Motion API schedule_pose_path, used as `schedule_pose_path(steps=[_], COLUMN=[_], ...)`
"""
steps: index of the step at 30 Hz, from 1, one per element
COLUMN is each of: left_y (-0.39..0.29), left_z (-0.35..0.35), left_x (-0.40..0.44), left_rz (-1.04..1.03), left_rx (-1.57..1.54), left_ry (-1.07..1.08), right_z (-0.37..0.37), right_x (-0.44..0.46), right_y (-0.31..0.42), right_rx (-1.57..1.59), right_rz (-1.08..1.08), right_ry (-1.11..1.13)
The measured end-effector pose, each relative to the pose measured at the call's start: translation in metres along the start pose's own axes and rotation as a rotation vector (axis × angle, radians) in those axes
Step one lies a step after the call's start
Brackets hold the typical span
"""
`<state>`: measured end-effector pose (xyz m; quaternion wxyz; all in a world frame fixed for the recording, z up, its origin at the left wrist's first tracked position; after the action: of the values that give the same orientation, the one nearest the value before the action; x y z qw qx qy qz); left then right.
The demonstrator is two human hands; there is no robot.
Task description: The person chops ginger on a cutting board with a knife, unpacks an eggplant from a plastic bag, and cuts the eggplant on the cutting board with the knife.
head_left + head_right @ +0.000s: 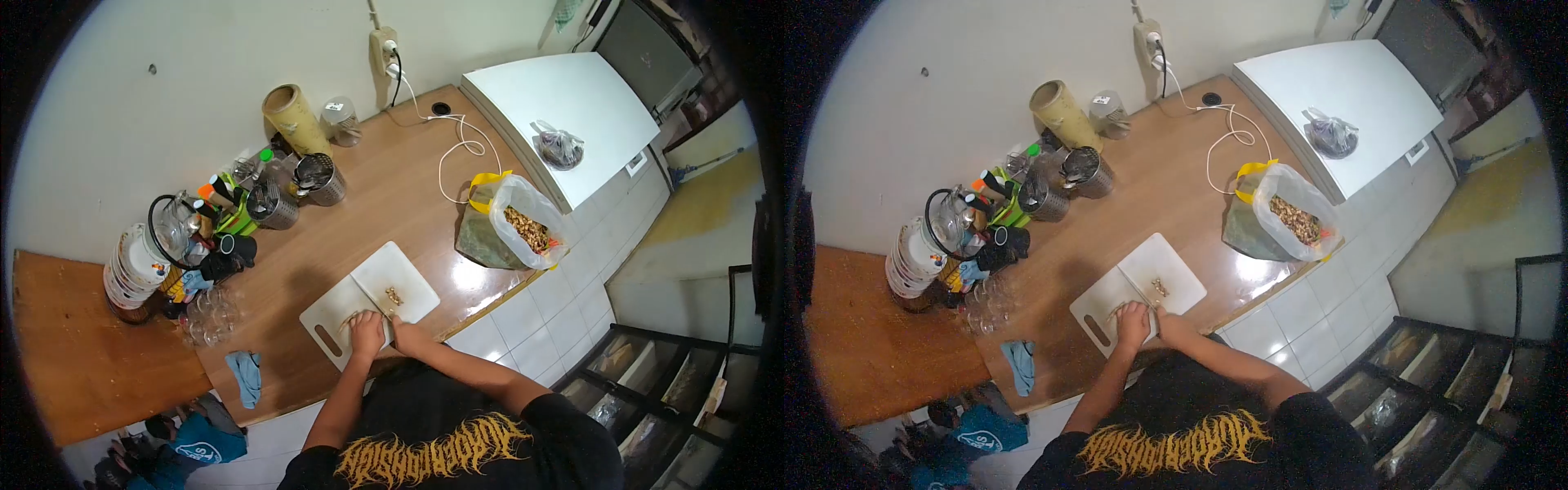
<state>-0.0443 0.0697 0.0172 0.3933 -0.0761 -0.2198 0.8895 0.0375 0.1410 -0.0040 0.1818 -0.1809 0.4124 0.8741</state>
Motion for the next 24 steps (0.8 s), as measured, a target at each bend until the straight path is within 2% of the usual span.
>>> schedule_pose_path(steps=[4,6,10,12,16,18,21,24], left_y=[0.004,0.006,0.01,0.01,0.009,0.01,0.01,0.01], left_z=[0.001,0.0,-0.001,0.002,0.008,0.005,0.005,0.005], left_x=[-0.002,-0.003,-0.005,-0.008,-0.006,-0.007,-0.01,-0.012], left_rz=[-0.029,-0.054,-0.052,-0.071,-0.099,-0.087,-0.119,-0.121], left_rx=[0.0,0.001,-0.052,-0.054,-0.051,-0.053,-0.029,-0.037], left_ry=[-0.005,0.004,-0.027,-0.045,-0.048,-0.023,-0.078,-0.073], right_z=[0.003,0.013,-0.009,-0.003,-0.003,-0.013,-0.008,-0.014], right_x=[0.01,-0.004,0.002,0.008,-0.002,-0.002,0.007,0.003], right_y=[0.009,0.021,0.009,0.016,0.024,0.016,0.023,0.019], right_rx=[0.002,-0.033,-0.073,-0.101,-0.185,-0.163,-0.176,-0.216], right_rz=[0.022,-0.045,-0.046,-0.001,-0.028,-0.117,-0.003,-0.054], right_ry=[-0.048,-0.026,-0.051,-0.137,-0.09,-0.034,-0.144,-0.124])
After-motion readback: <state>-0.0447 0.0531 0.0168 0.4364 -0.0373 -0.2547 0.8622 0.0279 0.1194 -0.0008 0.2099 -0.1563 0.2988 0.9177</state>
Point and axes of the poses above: each hand's wrist, its own x-axis towards the middle knuckle, its own z-axis out of the back of the hand, y = z × x, the point moved 10 cm from there along x, towards the middle knuckle, and after that the axes turned 3 degrees about z, right-handed, at the moved point
